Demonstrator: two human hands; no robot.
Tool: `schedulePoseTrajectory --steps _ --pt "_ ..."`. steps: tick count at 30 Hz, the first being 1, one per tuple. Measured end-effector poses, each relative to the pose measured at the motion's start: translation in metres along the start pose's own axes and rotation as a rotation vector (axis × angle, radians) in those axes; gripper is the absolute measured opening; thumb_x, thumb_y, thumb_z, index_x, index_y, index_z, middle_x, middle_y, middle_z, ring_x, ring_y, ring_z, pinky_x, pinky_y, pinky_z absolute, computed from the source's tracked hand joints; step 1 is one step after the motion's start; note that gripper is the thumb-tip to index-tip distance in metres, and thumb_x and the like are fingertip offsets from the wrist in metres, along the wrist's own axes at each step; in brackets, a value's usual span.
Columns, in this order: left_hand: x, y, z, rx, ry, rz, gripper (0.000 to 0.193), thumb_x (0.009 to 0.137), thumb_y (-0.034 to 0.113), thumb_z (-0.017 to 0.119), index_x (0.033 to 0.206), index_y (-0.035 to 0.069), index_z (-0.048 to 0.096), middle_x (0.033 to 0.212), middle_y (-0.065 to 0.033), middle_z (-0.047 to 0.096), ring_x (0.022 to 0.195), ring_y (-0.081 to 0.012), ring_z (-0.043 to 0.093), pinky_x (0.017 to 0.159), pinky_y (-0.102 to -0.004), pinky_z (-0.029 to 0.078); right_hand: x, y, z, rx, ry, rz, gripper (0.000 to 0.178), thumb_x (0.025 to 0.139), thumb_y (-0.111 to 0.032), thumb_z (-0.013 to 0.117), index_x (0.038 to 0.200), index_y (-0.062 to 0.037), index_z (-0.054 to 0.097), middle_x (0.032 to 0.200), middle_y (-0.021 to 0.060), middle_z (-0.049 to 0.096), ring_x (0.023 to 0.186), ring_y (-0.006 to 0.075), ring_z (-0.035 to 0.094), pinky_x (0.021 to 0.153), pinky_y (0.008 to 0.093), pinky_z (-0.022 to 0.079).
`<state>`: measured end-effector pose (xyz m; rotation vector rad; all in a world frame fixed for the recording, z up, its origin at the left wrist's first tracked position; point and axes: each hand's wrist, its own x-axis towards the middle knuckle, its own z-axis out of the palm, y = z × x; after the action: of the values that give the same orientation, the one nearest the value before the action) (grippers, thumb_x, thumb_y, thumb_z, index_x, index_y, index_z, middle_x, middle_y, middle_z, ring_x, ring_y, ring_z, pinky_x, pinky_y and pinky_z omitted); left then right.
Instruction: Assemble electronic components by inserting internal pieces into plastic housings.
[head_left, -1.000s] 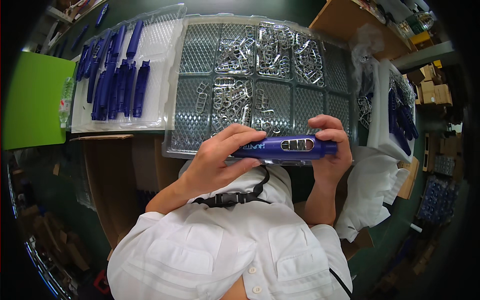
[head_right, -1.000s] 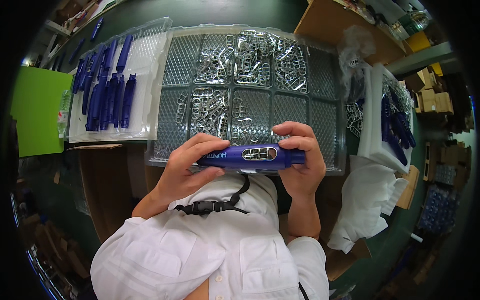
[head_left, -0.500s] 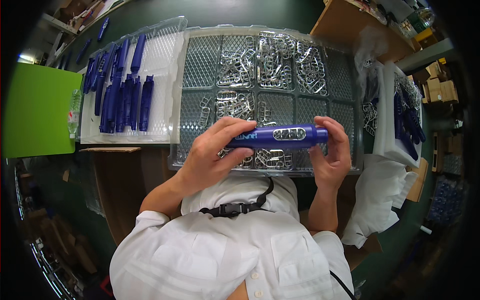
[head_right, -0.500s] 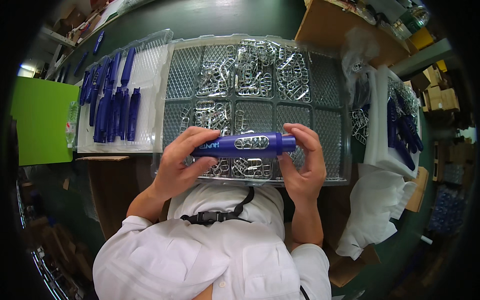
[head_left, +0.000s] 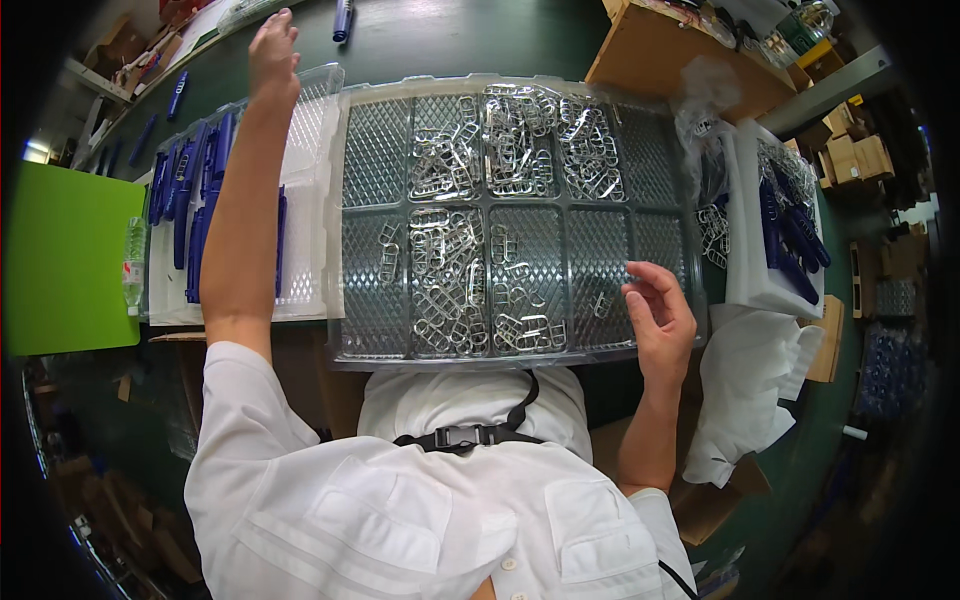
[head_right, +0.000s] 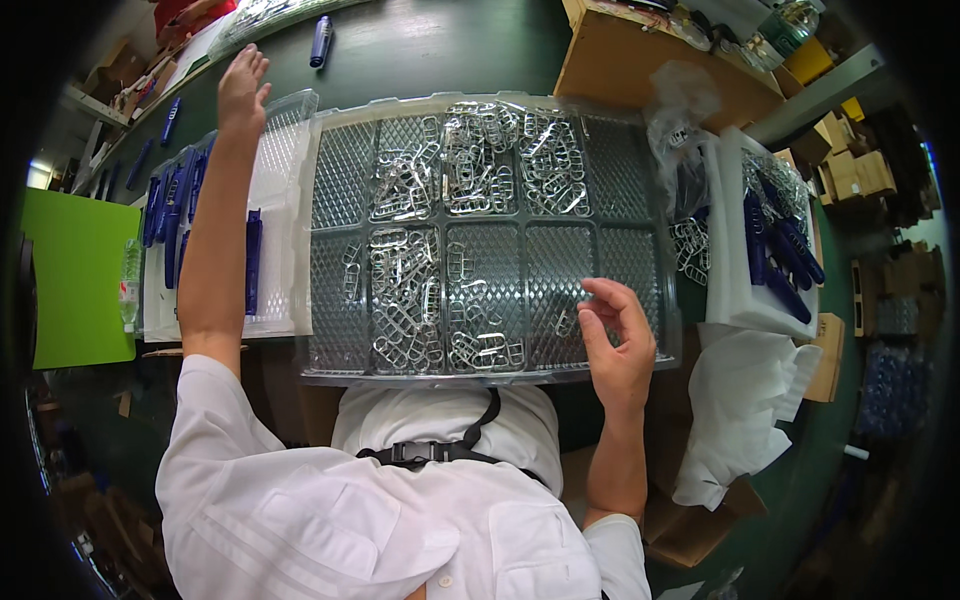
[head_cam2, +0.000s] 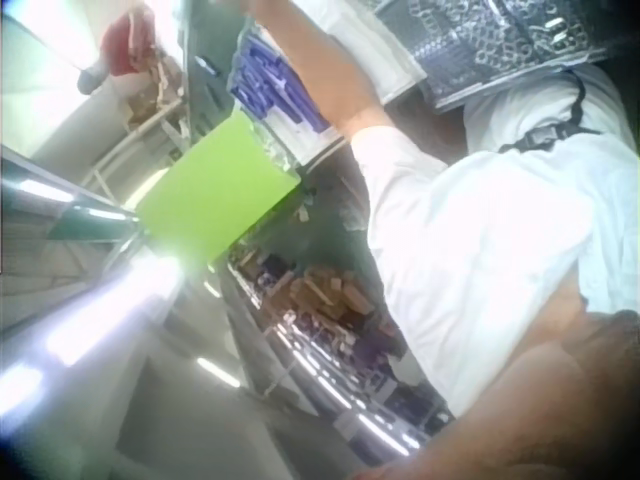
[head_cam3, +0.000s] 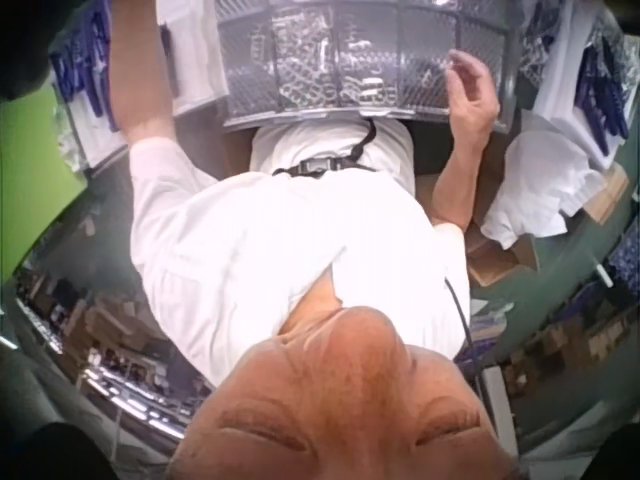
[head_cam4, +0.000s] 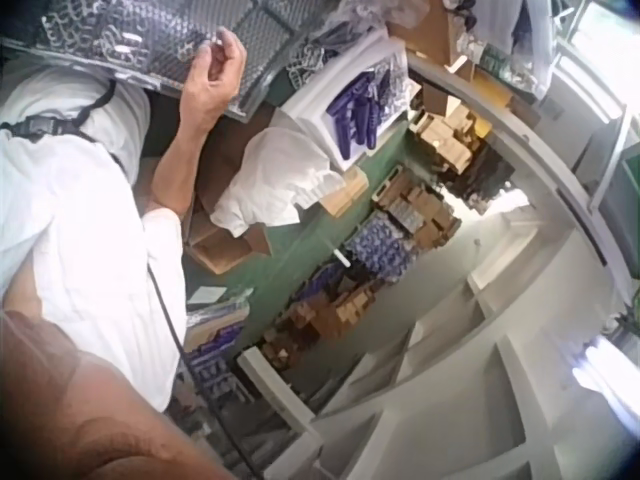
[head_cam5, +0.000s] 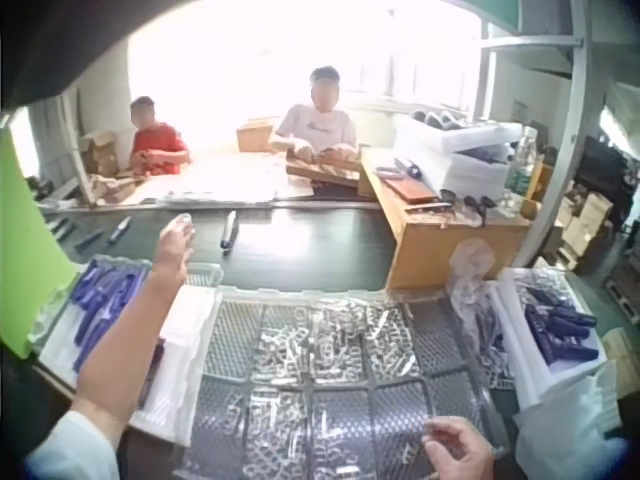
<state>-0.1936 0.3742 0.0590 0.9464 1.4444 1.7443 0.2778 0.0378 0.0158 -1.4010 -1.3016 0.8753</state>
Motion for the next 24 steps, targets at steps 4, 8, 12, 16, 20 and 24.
schedulePoseTrajectory --steps 4,8,12,16,20,24 --pt "-0.094 0.045 -0.054 -0.088 -0.098 0.282 0.026 0.107 0.017 0.055 0.125 0.007 0.072 0.125 -0.0110 0.073 0.120 -0.0244 0.067 0.104 -0.0371 0.046 0.036 -0.011 -0.008 -0.346 0.008 -0.097 0.025 0.093 0.003 0.068 0.118 -0.0008 0.071 0.111 0.0067 0.074 0.091 0.0136 0.070 0.081 0.0277 0.056" --pt "-0.186 0.047 -0.161 -0.197 -0.131 0.465 0.019 0.101 0.002 0.053 0.097 0.003 0.071 0.121 -0.0185 0.072 0.120 -0.0295 0.067 0.110 -0.0445 0.051 0.099 0.000 0.002 -0.732 -0.132 -0.381 0.019 0.092 -0.003 0.069 0.110 -0.0012 0.073 0.108 0.0130 0.074 0.095 0.0317 0.073 0.083 0.0381 0.057" --pt "-0.283 0.023 -0.277 -0.073 0.105 0.599 0.021 0.096 0.005 0.045 0.098 -0.001 0.066 0.113 -0.0225 0.069 0.102 -0.0284 0.067 0.103 -0.0438 0.053 0.154 0.029 0.022 -1.013 -0.281 -0.505 0.024 0.093 -0.012 0.070 0.116 -0.0057 0.073 0.116 0.0116 0.072 0.105 0.0334 0.070 0.091 0.0422 0.055" --pt "-0.370 -0.026 -0.373 0.167 0.566 0.341 0.036 0.098 0.010 0.040 0.114 -0.005 0.068 0.115 -0.0200 0.071 0.101 -0.0247 0.067 0.098 -0.0380 0.051 0.169 0.031 0.023 -1.045 -0.420 -0.379 0.034 0.097 -0.015 0.069 0.130 -0.0079 0.071 0.115 0.0100 0.070 0.105 0.0279 0.071 0.090 0.0358 0.054" --pt "-0.477 -0.112 -0.483 0.300 0.927 -0.121 0.043 0.108 0.025 0.042 0.122 -0.004 0.071 0.112 -0.0147 0.075 0.095 -0.0195 0.068 0.096 -0.0347 0.049 0.199 0.066 -0.002 -0.868 -0.520 -0.375 0.032 0.100 -0.018 0.068 0.130 -0.0037 0.068 0.109 0.0062 0.067 0.099 0.0181 0.066 0.087 0.0317 0.051" --pt "-0.622 -0.218 -0.580 0.748 0.771 -0.613 0.047 0.104 0.040 0.056 0.124 0.002 0.072 0.109 -0.0187 0.077 0.097 -0.0271 0.074 0.090 -0.0403 0.055 0.218 0.069 0.007 -0.883 -0.485 -0.236 0.029 0.101 -0.022 0.071 0.122 -0.0030 0.070 0.106 0.0027 0.067 0.096 0.0130 0.061 0.087 0.0282 0.049"
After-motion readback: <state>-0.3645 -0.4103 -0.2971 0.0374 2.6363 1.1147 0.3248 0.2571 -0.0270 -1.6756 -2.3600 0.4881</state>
